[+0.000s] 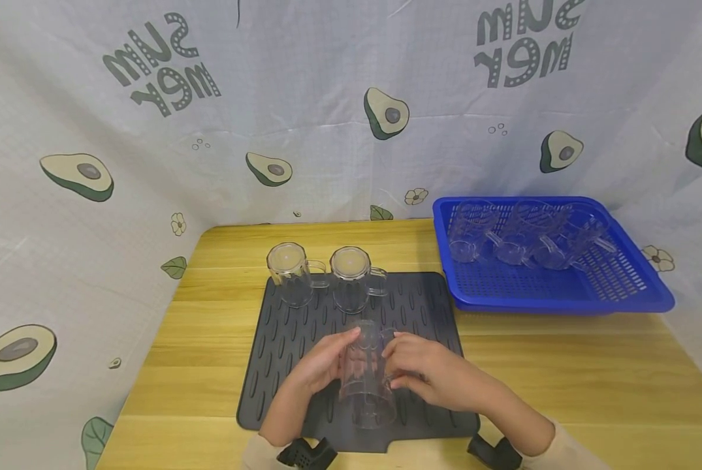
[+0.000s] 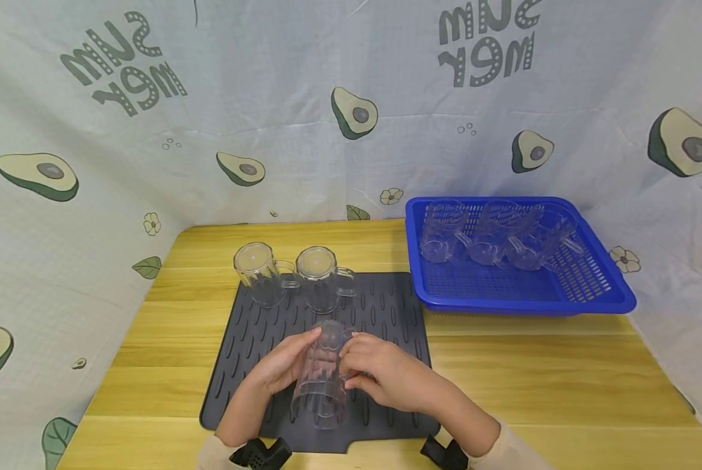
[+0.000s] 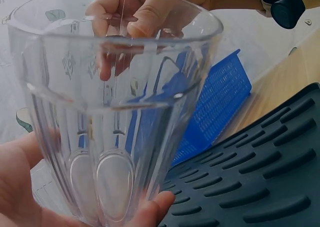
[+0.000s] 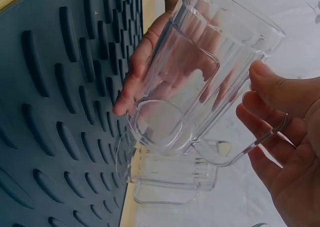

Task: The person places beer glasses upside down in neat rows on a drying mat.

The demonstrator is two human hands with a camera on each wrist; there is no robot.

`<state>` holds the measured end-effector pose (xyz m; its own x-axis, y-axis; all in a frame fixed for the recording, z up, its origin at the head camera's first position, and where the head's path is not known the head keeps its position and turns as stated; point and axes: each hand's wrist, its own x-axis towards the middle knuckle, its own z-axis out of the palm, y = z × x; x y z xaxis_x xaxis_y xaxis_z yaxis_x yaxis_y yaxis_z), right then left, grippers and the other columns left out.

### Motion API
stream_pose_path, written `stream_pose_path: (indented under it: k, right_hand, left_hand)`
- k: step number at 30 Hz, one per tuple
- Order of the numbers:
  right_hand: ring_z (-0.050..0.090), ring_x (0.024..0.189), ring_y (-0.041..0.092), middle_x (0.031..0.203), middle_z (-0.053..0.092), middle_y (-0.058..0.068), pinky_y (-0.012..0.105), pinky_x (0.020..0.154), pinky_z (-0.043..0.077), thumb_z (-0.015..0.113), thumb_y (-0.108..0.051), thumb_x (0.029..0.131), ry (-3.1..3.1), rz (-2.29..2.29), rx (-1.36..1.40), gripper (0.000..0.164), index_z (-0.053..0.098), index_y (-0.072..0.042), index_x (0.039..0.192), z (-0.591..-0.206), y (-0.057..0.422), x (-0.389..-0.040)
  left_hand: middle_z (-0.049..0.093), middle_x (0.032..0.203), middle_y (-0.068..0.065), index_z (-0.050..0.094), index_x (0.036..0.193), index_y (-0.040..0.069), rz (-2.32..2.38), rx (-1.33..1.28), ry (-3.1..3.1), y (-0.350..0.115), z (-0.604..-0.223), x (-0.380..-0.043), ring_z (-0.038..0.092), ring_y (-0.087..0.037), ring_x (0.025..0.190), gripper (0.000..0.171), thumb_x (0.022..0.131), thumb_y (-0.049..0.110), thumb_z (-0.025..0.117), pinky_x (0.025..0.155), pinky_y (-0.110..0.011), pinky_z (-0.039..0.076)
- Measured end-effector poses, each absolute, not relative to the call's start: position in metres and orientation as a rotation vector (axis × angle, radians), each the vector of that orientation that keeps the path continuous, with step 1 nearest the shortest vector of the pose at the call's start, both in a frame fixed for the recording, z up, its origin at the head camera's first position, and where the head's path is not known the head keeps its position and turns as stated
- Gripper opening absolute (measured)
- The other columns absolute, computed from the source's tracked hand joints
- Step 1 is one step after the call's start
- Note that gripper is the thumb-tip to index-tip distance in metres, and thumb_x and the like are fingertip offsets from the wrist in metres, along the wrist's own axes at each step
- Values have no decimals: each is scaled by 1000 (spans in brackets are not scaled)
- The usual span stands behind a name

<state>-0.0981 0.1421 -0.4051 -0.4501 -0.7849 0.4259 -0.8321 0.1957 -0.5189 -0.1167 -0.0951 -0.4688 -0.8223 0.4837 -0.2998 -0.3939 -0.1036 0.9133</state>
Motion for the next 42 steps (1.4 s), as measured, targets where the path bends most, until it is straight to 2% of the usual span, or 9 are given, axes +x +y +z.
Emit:
stream_pose_path:
  k: [4,11,14,17,21,27,32,39,42]
  right_hand:
    - [59,105,13,95,63,-13,44,106,39,75,-7,84,-2390,1111,1603,19,63,-18,94,-405,142,-98]
    - [58,105,13,108,64,-4,33,97,47,78,-12,83,-2376,1128,1541,25,66,-16,105,-402,143,-97]
    - [59,106,16,109,65,-1,29,94,48,78,-14,84,-2324,1148,1509,25,66,-13,106,-400,143,-98]
    - [60,106,19,108,65,0,27,97,46,75,-18,87,-2292,1159,1465,22,66,-12,106,-399,144,-99]
    - [60,107,20,107,66,1,25,98,45,73,-21,89,-2292,1185,1377,19,68,-11,105,-398,145,-99]
    - [59,108,18,110,66,0,25,96,45,70,-24,92,-2276,1222,1273,19,67,-15,108,-396,148,-98]
    - [60,105,18,108,67,1,23,96,45,64,-30,96,-2218,1219,1243,21,67,-13,108,-395,148,-100]
    - [60,104,19,108,67,-1,23,95,46,63,-33,96,-2215,1217,1198,24,68,-13,108,-395,150,-99]
    - [60,105,18,108,67,-2,24,94,46,64,-35,95,-2249,1238,1173,25,68,-14,108,-395,151,-99]
  left_hand:
    - [70,103,-21,41,135,-16,2007,49,1586,-95,-470,-117,72,-22,84,61,99,32,53,71,-33,59]
    - [68,87,-4,53,118,-12,2098,-11,1649,-93,-467,-115,71,-14,72,42,94,22,60,67,-27,58]
    - [66,86,-3,57,111,-7,2099,-29,1735,-92,-463,-114,69,-13,73,35,92,21,63,69,-27,58]
    - [63,92,-7,57,113,-9,2095,-24,1827,-90,-459,-113,66,-14,80,38,91,21,66,76,-32,58]
    - [60,105,-13,52,127,-12,2099,24,1904,-89,-457,-112,63,-17,88,55,88,21,70,81,-35,57]
    - [59,116,-16,51,134,-8,2108,92,1915,-91,-455,-109,62,-17,86,61,86,21,74,76,-29,54]
    - [53,130,-18,49,138,-4,2097,209,1944,-94,-450,-103,63,-24,100,64,84,18,76,83,-34,54]
    - [51,133,-19,42,143,-1,2095,364,1997,-96,-445,-97,54,-31,119,72,80,11,76,105,-48,41]
    - [51,132,-18,42,143,-1,2100,440,2005,-97,-445,-96,54,-29,118,73,80,10,76,104,-49,40]
